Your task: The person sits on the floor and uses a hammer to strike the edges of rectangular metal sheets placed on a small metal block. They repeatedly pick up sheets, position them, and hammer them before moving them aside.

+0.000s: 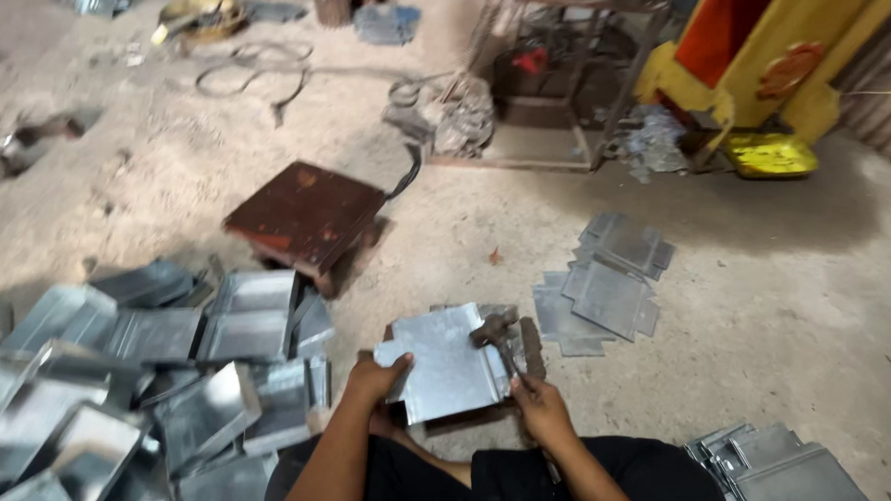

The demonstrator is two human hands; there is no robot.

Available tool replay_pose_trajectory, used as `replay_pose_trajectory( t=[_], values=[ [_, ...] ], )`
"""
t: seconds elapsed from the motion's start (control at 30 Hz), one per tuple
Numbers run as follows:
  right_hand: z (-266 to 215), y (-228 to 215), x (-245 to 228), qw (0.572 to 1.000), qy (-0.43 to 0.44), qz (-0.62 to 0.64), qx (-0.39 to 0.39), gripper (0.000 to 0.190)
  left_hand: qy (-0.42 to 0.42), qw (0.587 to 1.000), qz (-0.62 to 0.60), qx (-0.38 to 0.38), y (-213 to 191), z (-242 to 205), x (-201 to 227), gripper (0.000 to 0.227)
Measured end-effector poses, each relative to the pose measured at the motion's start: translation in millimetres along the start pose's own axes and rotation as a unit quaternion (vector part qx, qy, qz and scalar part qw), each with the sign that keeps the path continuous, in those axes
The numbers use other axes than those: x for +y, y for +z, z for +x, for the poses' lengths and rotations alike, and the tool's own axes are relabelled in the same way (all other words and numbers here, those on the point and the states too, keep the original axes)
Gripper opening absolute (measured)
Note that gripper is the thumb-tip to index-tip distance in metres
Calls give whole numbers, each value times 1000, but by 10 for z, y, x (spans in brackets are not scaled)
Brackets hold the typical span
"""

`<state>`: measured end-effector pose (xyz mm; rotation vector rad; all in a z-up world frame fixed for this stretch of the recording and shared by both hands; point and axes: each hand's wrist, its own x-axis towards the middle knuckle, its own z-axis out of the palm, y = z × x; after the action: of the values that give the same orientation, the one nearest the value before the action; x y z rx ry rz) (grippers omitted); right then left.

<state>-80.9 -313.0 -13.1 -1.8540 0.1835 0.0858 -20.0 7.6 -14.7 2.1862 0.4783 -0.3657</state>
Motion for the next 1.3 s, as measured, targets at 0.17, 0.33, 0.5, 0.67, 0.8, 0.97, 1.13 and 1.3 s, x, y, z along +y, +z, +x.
replay_pose_trajectory(
  t=[0.17, 0.33, 0.5, 0.67, 0.8, 0.97, 1.13, 1.3],
  values=[
    [-197, -301, -690, 989, -120, -39, 73, 37, -8, 996, -22, 87, -73, -129, 155, 103],
    [-522, -860, -1668, 909, -374, 82, 162, 30, 29, 988, -51, 140, -226, -268, 354, 90],
    [-429, -917, -1686, 748, -591, 237, 187, 38, 38, 984, -56, 164, -264, -264, 351, 97],
    [-241, -111, -856, 949, -212, -143, 186, 48, 13, 989, -50, 140, -235, -234, 319, 101],
    [-162, -73, -912, 977, -61, -197, 56, 47, 9, 989, -45, 141, -248, -216, 329, 98],
    [-188, -500, -1793, 913, -366, -45, 176, 37, 15, 988, -58, 141, -257, -204, 325, 101],
    [-287, -748, -1830, 801, -535, 211, 168, 36, 4, 988, -69, 135, -288, -251, 380, 100],
    [-184, -140, -774, 812, -408, -301, 290, 30, -5, 991, -56, 119, -262, -243, 310, 103]
  ],
)
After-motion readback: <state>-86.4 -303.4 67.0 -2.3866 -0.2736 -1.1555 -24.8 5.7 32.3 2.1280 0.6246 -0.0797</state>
